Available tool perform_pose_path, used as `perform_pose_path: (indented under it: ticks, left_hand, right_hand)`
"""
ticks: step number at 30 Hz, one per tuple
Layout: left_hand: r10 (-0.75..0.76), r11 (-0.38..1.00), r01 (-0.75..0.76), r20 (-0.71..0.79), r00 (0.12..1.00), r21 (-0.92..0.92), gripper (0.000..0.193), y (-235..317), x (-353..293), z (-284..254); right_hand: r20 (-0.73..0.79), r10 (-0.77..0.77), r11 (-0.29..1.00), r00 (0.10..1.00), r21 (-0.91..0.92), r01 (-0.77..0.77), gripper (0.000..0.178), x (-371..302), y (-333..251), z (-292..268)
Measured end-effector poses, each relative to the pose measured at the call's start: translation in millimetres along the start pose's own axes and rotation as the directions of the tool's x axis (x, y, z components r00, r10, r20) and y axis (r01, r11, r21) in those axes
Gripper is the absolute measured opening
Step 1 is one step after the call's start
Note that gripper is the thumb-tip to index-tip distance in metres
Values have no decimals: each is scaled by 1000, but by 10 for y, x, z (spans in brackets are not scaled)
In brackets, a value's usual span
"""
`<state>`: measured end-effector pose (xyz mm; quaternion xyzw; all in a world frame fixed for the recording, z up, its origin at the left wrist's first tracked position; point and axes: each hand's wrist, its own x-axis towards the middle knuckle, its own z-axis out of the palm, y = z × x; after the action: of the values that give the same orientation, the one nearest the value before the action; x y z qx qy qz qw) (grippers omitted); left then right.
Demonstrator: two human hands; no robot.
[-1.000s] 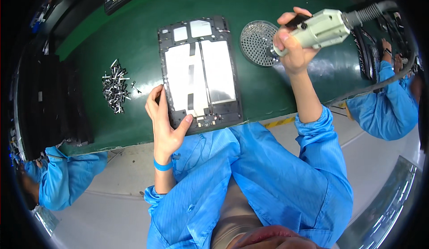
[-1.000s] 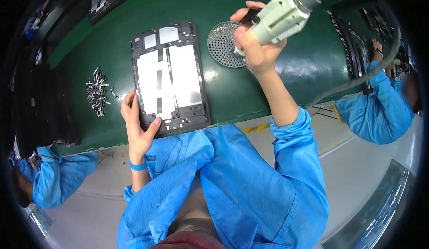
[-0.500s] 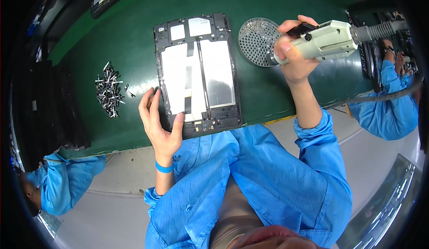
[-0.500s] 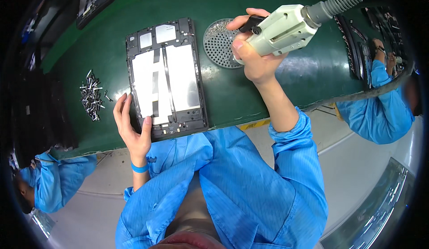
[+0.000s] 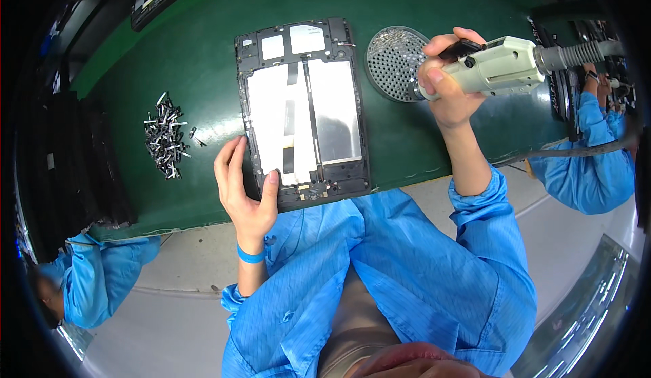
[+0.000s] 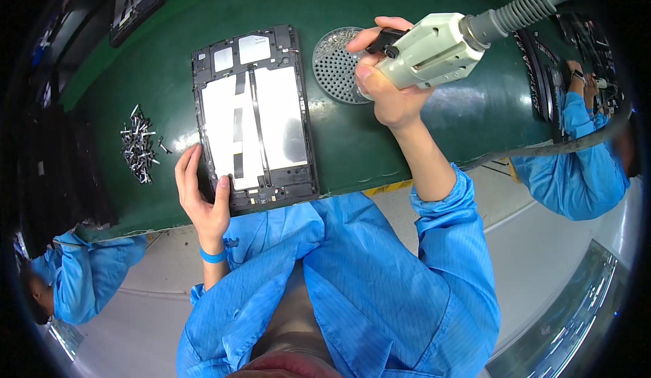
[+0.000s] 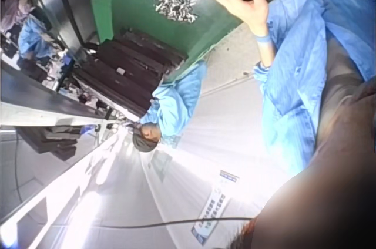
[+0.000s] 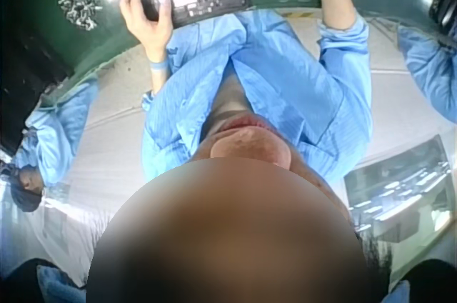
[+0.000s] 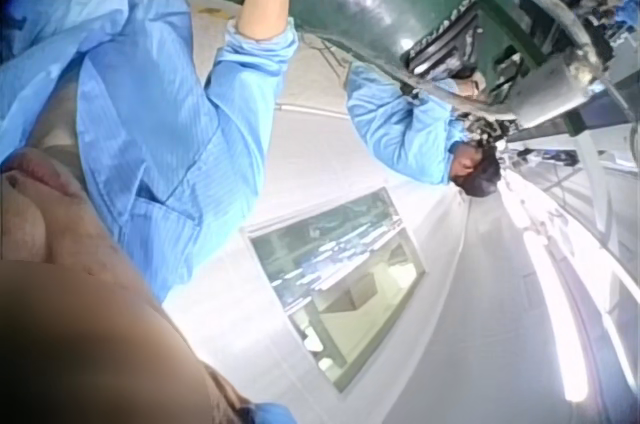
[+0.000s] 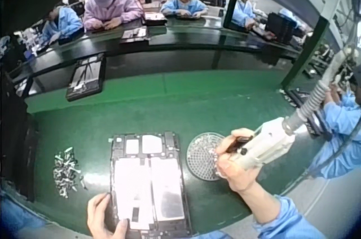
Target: Assembling electronic tablet-like devices on a production line using an electric screwdriver.
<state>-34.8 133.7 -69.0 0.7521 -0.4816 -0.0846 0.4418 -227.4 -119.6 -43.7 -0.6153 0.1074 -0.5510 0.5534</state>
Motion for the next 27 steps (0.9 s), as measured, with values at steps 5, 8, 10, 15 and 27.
perform_pose_path:
  ticks: [5,8,10,15,27]
  left_hand:
    - [-7,1000,7,13,1000,-1,56,-17,-15,5]
    - [-5,1000,5,6,1000,-12,56,-27,-21,3]
    - [-6,999,6,2,1000,-43,56,-19,-22,-2]
    - [-16,998,16,8,1000,-57,55,-13,-12,-8]
    - [-15,999,16,11,1000,-46,55,-11,-19,-20]
  right_hand:
    - [334,-64,984,940,180,3,57,72,42,-130]
    - [407,-69,986,911,168,0,57,82,58,-170]
    - [360,-66,991,931,131,19,58,28,30,-60]
    - [174,-27,1000,984,-6,28,60,12,30,-12]
    - [200,54,998,978,4,-56,60,16,17,-33]
